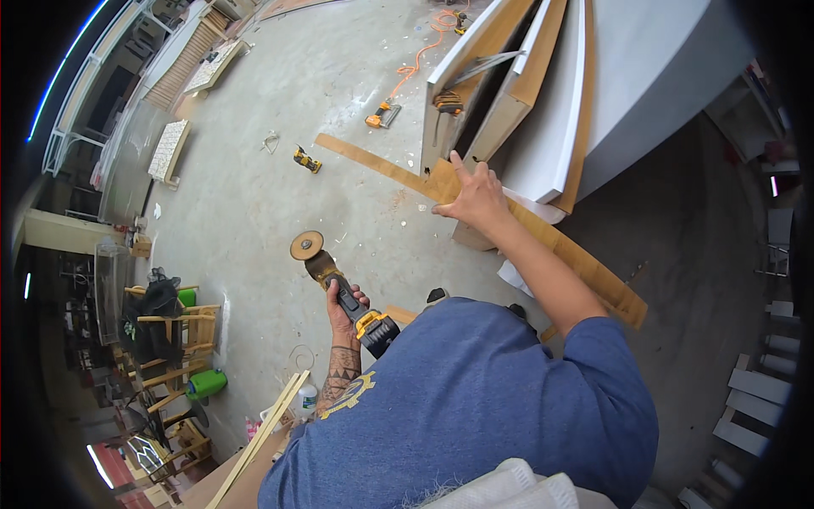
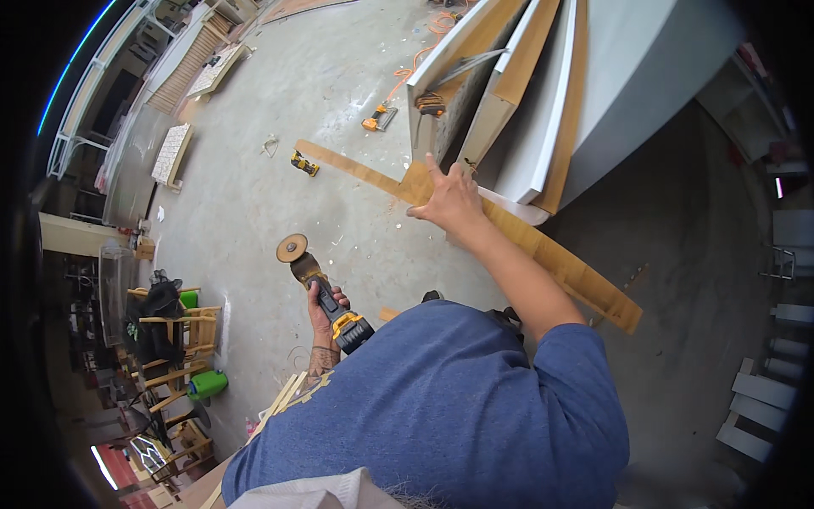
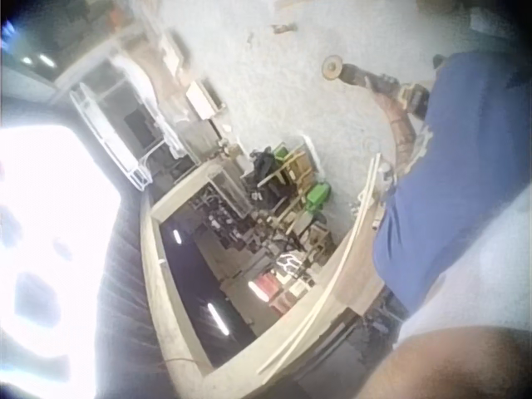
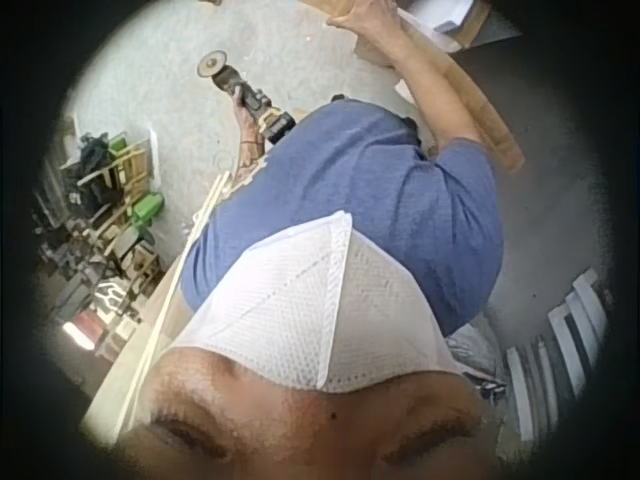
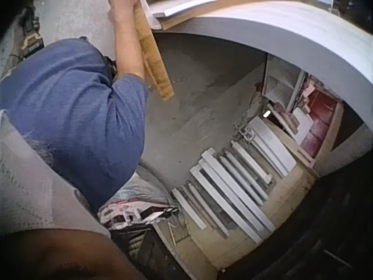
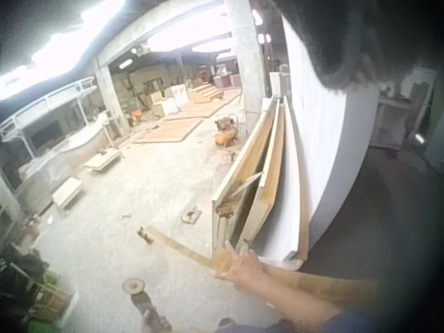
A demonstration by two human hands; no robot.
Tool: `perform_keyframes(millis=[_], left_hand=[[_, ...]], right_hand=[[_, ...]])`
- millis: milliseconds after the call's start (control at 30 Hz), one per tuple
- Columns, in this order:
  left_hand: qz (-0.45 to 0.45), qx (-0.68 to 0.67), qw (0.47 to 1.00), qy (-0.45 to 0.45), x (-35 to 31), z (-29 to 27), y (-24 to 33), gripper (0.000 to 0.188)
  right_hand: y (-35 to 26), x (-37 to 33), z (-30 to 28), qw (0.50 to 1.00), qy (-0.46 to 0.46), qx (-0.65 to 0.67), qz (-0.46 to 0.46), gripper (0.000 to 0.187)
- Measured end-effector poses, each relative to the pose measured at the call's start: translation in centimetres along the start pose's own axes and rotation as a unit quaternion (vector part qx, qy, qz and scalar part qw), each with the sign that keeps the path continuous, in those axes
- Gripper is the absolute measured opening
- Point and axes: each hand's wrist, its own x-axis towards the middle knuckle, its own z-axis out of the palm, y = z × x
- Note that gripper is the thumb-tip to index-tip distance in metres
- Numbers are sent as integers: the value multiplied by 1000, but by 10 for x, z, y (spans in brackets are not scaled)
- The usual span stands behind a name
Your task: The person cuts a wooden board using a handheld rotary cutter, marks another wooden board using a speed square and pencil, cuts along the marked line with the rotary cutter, and measures the board with a tape measure.
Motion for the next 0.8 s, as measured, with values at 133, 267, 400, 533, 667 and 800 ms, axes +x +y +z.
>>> perform_keyframes(millis=[133, 267, 400, 533, 667, 800], left_hand=[[-8, -22, 994, -108, -3, 22, 38, 59], [-4, 117, 984, -133, 9, 56, 81, 57], [97, 395, 901, -150, 0, 143, 96, 50], [119, 539, 811, -194, 6, 205, 84, 84], [145, 656, 704, -232, 30, 239, 61, 98], [157, 745, 601, -242, 45, 263, 43, 97]], right_hand=[[5, 26, 24, 999, 18, -31, 18, 125], [5, 39, 30, 995, 17, -77, 64, 124], [-2, 37, 27, 989, 25, -131, 65, 123], [1, 33, 31, 988, 46, -135, 63, 123], [22, 36, 42, 990, 54, -115, 58, 125], [27, 39, 46, 994, 69, -67, 52, 103]])
